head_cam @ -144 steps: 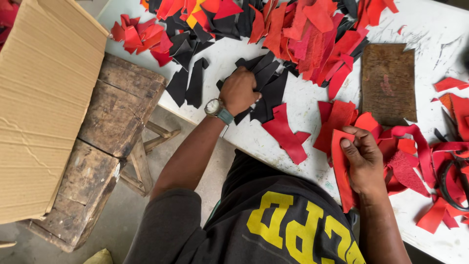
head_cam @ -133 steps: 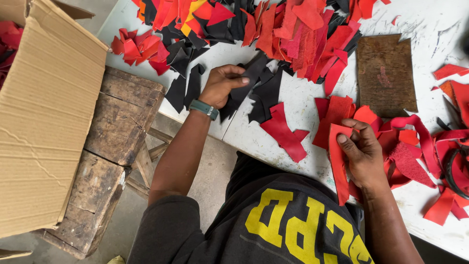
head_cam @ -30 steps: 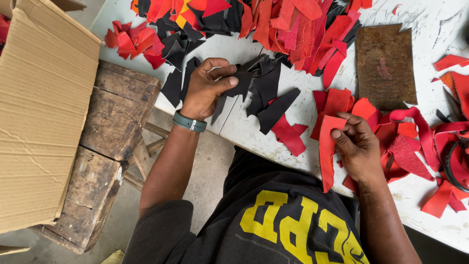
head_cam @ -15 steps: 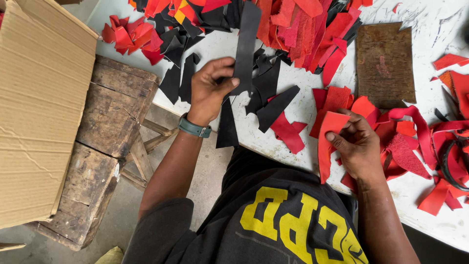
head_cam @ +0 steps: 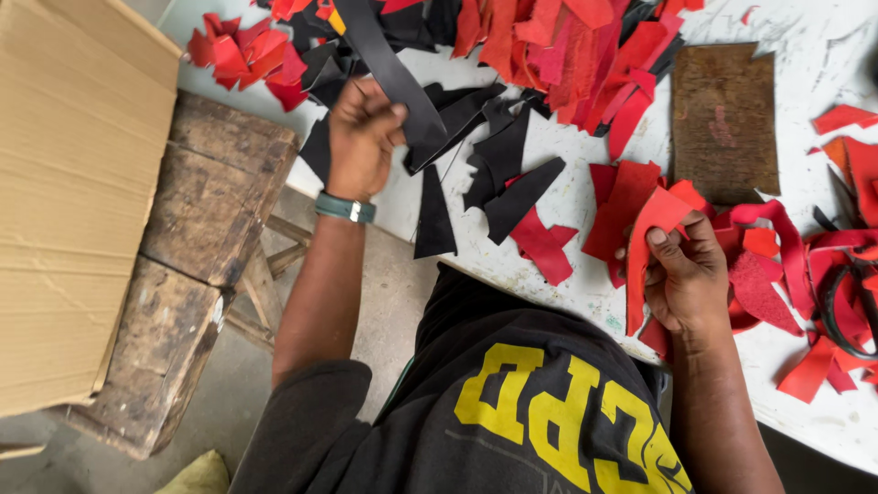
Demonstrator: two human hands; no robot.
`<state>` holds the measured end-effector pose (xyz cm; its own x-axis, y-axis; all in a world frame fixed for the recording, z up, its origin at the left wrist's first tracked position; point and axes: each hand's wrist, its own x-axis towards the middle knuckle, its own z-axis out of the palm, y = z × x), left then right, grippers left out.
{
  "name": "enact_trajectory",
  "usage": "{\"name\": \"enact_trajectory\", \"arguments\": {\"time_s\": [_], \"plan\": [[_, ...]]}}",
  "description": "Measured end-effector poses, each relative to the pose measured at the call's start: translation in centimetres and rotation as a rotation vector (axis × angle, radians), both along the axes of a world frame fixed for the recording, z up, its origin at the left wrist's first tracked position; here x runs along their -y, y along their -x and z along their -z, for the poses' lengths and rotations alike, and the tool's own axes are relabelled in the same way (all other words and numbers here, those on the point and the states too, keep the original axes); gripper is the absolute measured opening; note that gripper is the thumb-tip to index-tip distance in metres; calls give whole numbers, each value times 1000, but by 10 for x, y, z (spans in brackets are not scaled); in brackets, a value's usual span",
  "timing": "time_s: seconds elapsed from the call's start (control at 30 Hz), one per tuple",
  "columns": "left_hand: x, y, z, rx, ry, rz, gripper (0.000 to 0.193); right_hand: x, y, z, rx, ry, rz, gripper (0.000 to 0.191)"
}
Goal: The person repeatedly picks red and black fabric pieces from a table, aligns them, and uses shears to trim the edges. The person handles the pieces one at a time, placing trimmed pieces back on the table.
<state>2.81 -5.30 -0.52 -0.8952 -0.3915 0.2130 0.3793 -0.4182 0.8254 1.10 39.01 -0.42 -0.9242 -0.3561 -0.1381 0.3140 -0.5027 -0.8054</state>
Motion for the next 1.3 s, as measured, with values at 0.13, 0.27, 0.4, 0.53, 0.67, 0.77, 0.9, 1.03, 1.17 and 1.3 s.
{"name": "enact_trajectory", "arguments": {"time_s": [0.13, 0.27, 0.4, 0.53, 0.67, 0.77, 0.9, 1.03, 1.17, 1.3], "plan": [[26, -17, -54, 171, 182, -120, 35, 6, 1, -2, -68, -2, -32, 34], [19, -40, -52, 274, 264, -122, 35, 8, 1, 0, -155, -52, -34, 47], [3, -50, -23, 333, 96, -77, 27, 9, 0, 0, -109, -85, -31, 48], [-22, -53, -1, 393, 163, 44, 26, 8, -3, 0, -113, -128, -21, 47], [-46, -62, 5, 457, 283, 187, 28, 6, -7, 2, -127, -79, -24, 44], [-46, -60, 0, 345, 1203, -138, 19, 5, -9, 7, -156, -153, -21, 41], [-27, -22, -13, 217, 1313, -297, 32, 5, -10, 11, -190, -148, -67, 39], [-7, 14, -20, 354, 1611, -58, 51, 4, -13, 12, -216, -203, -64, 38], [16, 25, -23, 410, 1482, 101, 39, 7, -18, 10, -312, -269, -41, 40], [39, 29, -13, 460, 1252, 125, 29, 7, -16, 5, -359, -489, -9, 40]]}}
